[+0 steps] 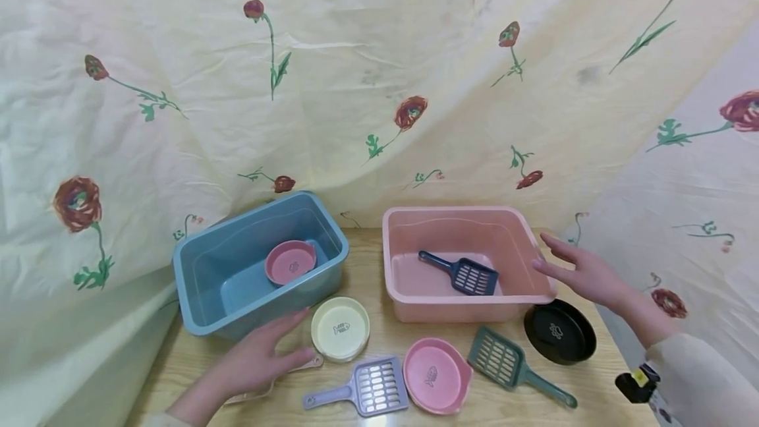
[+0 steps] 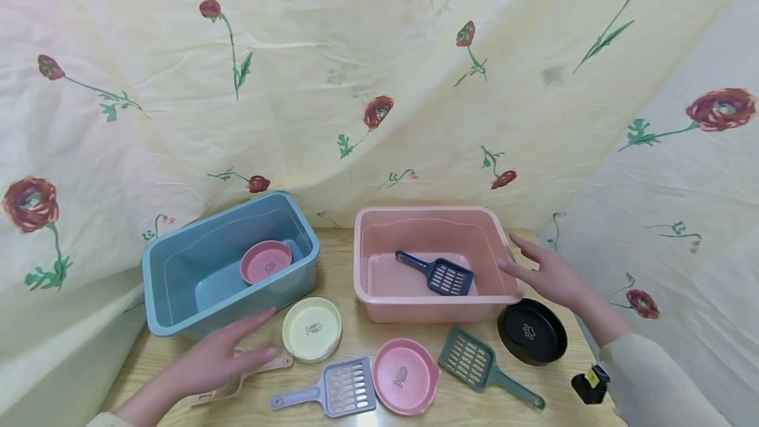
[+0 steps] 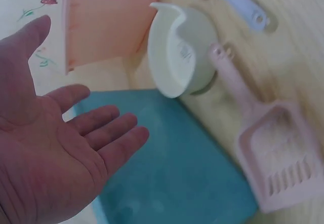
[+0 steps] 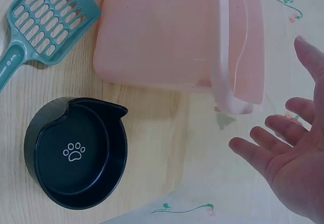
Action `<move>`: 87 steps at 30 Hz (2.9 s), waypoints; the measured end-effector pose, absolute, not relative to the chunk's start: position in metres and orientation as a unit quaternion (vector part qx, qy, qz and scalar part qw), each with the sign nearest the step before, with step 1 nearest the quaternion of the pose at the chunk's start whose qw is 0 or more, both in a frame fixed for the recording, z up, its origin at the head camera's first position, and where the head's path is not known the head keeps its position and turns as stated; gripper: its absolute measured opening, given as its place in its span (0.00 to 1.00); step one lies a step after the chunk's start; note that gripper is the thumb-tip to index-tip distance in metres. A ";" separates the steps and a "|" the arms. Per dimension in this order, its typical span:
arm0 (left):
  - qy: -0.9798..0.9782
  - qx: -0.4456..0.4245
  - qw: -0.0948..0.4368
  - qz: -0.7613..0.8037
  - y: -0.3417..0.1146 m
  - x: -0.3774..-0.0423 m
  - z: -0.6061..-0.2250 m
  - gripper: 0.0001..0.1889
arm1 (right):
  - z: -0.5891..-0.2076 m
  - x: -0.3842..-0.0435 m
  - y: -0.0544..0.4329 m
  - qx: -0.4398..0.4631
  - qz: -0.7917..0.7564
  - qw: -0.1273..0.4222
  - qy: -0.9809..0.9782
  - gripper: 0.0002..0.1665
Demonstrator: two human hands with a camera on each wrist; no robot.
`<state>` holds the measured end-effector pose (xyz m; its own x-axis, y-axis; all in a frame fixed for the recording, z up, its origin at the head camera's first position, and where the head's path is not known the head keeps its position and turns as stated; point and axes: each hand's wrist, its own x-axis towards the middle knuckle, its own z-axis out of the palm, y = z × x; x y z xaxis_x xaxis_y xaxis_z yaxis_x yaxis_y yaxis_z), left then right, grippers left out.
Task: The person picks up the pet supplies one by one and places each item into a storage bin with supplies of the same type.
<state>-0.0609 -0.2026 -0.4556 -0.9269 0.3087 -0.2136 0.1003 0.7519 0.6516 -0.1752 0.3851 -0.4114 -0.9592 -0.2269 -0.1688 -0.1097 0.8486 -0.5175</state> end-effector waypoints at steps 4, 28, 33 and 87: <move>0.911 0.065 0.182 0.364 -0.193 -0.066 -0.473 0.44 | -0.413 -0.174 0.387 -0.094 -0.253 0.110 0.956 0.51; 0.850 -0.098 0.218 0.470 -0.173 -0.092 -0.526 0.52 | -0.438 -0.167 0.396 -0.047 -0.333 0.148 0.930 0.47; 0.845 -0.109 0.223 0.474 -0.173 -0.095 -0.529 0.54 | -0.437 -0.164 0.392 -0.103 -0.255 0.084 0.958 0.45; 0.681 -0.227 0.259 0.646 -0.160 -0.120 -0.554 0.32 | -0.485 -0.128 0.368 -0.272 -0.218 -0.233 0.908 0.31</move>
<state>-0.1203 -0.1601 -0.5538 -0.7636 0.0252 -0.6452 -0.6430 0.0622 0.7634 -0.1277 0.3676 -0.4848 -0.7431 -0.3917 0.5426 -0.5956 0.7569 -0.2692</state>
